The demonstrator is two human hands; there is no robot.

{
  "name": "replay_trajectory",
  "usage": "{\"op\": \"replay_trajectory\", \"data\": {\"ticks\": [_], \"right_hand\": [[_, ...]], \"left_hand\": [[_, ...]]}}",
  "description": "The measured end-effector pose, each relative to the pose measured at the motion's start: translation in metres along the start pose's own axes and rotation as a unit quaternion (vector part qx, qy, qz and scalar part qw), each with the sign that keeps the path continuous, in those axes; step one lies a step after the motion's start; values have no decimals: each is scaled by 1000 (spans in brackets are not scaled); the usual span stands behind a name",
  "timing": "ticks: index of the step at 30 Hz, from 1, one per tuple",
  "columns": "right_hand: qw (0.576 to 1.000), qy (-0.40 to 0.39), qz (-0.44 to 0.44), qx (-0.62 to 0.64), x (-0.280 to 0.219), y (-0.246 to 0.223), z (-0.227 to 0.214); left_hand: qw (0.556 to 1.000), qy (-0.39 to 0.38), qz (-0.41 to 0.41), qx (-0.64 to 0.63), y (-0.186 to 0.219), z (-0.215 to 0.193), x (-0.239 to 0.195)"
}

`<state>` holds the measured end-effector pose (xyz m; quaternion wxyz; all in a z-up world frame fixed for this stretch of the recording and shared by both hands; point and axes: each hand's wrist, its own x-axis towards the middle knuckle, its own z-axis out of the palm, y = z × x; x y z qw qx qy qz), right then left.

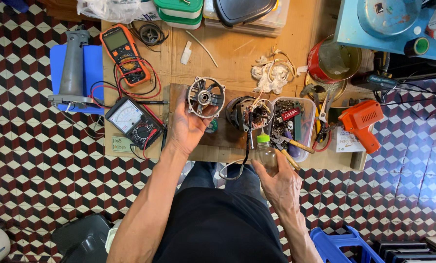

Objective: The person cleans a small electrical motor component with a cloth, applies oil from a bottle, and reassembles the motor parts on a cluttered workbench. The person handles the motor housing, rotor, and wires, then secures the assembly with a zip tie.

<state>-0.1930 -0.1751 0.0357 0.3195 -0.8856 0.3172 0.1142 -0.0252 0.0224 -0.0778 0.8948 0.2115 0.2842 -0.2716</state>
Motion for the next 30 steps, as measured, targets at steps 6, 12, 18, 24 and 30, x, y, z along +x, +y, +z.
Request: {"op": "replay_trajectory", "data": {"ticks": [6,12,18,24,30], "right_hand": [[1000,12,-5,0,0,-1,8],[1000,-1,7,7,3,-4,12],[998,-5,15,64,-3,10,9],[991,79,-13,111,-9,33,-11],[983,129,-17,129,17,22,-33]], "left_hand": [[1000,-1,-3,3,5,-4,-8],[1000,9,-1,16,9,1,-15],[1000,11,-13,12,10,-2,-14],[1000,-4,-22,10,5,-21,9],[998,-2,-34,57,-1,-39,75]]}}
